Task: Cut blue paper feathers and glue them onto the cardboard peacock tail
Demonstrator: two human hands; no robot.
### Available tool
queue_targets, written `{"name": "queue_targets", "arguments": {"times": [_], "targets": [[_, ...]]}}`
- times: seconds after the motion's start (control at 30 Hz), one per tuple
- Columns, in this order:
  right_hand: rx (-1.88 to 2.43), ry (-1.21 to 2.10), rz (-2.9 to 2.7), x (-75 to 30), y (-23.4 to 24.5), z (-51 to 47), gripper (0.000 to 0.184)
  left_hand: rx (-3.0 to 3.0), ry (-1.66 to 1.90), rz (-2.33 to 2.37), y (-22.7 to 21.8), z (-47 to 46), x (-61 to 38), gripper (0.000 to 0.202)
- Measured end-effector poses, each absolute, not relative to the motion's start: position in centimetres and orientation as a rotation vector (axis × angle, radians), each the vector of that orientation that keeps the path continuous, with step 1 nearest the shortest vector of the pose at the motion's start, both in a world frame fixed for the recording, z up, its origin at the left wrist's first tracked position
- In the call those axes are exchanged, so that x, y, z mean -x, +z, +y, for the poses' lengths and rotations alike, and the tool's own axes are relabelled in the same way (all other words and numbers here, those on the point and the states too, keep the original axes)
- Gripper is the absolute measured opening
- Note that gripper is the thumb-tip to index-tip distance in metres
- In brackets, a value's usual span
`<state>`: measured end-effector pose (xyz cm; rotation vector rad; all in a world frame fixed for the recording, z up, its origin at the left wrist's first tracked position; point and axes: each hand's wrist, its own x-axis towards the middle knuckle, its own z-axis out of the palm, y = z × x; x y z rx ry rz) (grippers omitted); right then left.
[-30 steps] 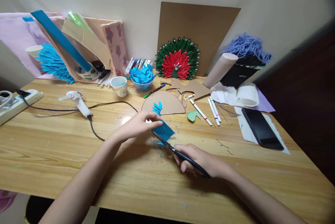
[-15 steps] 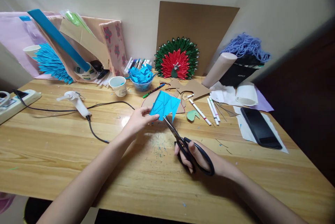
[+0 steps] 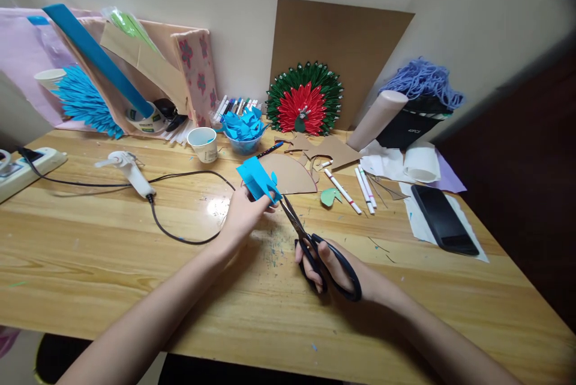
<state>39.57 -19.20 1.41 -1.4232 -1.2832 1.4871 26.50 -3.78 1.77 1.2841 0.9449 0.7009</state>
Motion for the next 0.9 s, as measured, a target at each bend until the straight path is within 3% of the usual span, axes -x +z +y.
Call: {"name": "queue_targets", "arguments": {"times": [0.1, 0.3, 0.9], "targets": [[1.486, 1.461, -1.364, -40.1, 1.8, -19.3, 0.069, -1.361, 0.718, 0.990, 1.7, -3.7, -26.4, 0.013], [1.580, 1.434, -1.463, -40.7, 1.8, -19.1, 0.062, -1.535, 0.674, 0.952, 1.5, -3.9, -26.2, 0.024], [1.338, 1.570, -1.375, -40.1, 1.7, -19.1, 0.073, -1.593, 0.684, 0.828, 1.3, -4.5, -26.4, 0.030]]}}
